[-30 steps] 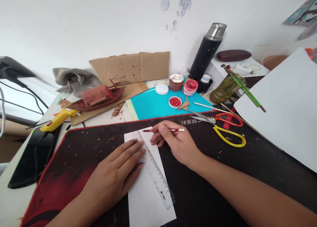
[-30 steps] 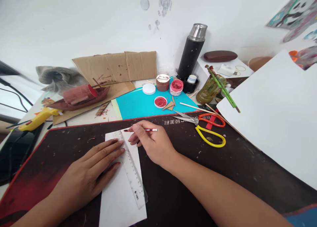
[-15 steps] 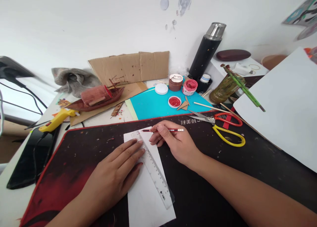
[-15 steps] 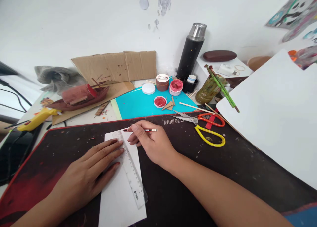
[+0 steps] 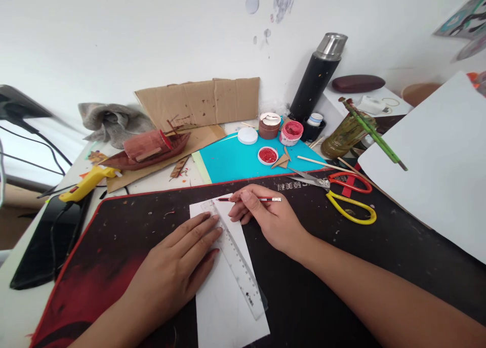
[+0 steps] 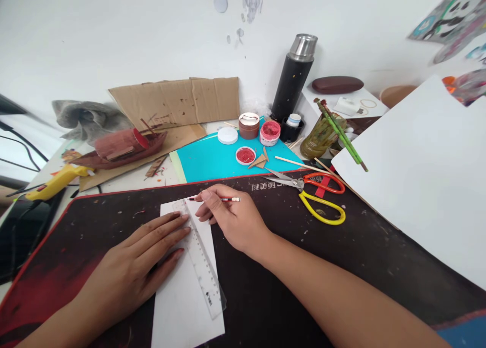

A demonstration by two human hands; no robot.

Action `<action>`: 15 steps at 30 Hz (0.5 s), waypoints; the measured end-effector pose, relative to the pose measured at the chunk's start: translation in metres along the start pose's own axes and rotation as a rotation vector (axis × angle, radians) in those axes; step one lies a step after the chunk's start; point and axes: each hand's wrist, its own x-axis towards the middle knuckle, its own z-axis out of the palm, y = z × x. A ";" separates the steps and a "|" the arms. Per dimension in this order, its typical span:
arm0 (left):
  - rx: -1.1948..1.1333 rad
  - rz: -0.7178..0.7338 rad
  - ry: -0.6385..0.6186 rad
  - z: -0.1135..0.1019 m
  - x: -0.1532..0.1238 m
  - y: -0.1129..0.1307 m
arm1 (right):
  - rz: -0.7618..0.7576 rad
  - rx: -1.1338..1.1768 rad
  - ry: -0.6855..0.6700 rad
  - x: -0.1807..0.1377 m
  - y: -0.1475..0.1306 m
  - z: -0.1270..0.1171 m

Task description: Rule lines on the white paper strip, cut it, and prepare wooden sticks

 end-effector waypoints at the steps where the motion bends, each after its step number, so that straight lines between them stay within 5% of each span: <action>1: 0.003 0.002 0.000 0.000 0.000 0.000 | 0.000 0.001 0.000 0.000 0.000 0.000; 15: -0.016 -0.019 0.004 0.002 -0.001 -0.001 | 0.001 -0.002 -0.004 0.000 0.000 0.000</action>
